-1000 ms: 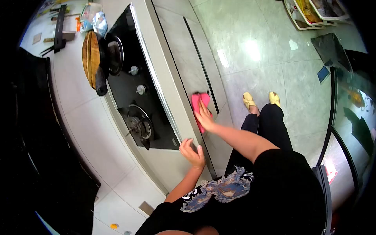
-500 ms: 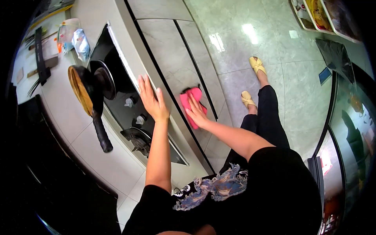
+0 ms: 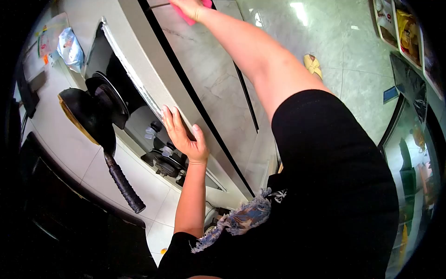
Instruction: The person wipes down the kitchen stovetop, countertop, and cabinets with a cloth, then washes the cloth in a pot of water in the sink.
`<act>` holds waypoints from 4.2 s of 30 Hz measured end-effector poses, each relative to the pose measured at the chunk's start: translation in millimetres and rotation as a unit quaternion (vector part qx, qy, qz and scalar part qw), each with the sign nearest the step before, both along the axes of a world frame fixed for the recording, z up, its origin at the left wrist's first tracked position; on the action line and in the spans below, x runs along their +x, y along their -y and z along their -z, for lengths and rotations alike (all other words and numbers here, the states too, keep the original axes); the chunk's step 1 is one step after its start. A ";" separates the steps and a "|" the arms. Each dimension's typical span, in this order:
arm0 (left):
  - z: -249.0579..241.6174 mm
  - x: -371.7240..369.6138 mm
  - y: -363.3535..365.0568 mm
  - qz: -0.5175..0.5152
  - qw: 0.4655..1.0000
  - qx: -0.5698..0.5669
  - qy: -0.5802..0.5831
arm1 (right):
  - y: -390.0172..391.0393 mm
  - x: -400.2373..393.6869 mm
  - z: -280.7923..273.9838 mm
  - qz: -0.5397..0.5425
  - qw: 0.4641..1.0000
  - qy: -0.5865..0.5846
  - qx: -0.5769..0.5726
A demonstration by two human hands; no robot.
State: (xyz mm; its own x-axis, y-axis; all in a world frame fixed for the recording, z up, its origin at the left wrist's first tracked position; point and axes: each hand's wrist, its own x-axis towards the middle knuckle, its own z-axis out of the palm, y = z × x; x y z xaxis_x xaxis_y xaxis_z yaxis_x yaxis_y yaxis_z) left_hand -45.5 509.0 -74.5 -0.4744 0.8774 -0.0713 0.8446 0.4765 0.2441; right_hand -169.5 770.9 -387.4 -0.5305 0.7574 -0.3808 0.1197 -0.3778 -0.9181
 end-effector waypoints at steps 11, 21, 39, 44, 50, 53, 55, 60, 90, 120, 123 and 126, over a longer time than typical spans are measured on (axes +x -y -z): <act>1.9 2.5 1.3 0.025 0.999 0.043 -0.022 | 279.6 174.8 -8.2 0.018 0.991 0.061 -0.117; 14.4 -5.8 17.1 0.068 0.988 0.137 -0.004 | 533.6 317.9 -92.6 -0.004 0.966 0.132 -0.220; 9.9 0.0 12.8 0.057 0.990 0.125 -0.024 | 245.6 153.1 -111.6 0.042 0.995 -0.091 0.000; 8.2 2.9 9.2 0.058 0.991 0.121 -0.029 | 292.4 181.6 -124.5 0.069 0.995 -0.045 0.058; 10.0 -6.0 15.9 0.051 0.989 0.136 -0.014 | 452.0 281.2 -159.0 -0.039 0.999 0.000 0.034; 15.9 -16.6 24.6 0.044 0.988 0.145 -0.010 | 458.0 280.0 -164.2 -0.066 0.998 -0.001 0.011; 15.6 -21.4 27.8 0.033 0.987 0.156 -0.011 | 437.8 264.4 -162.2 -0.061 0.998 -0.005 0.031; 7.0 -30.4 37.8 -0.005 0.987 0.160 0.006 | 359.3 208.2 -153.9 -0.072 0.991 -0.019 0.107; 18.5 -18.4 50.7 0.056 0.970 0.153 -0.181 | 260.4 147.1 -107.1 0.032 0.925 -0.177 0.334; 2.4 222.0 322.3 -0.254 0.945 0.039 -0.202 | 300.9 202.8 -77.3 -0.009 0.763 -0.339 0.551; -2.9 224.1 323.6 -0.274 0.948 0.045 -0.158 | 421.0 286.9 -79.1 -0.158 0.718 -0.381 0.561; -4.4 225.9 319.5 -0.269 0.949 0.046 -0.156 | 417.0 296.7 -96.1 -0.149 0.690 -0.394 0.589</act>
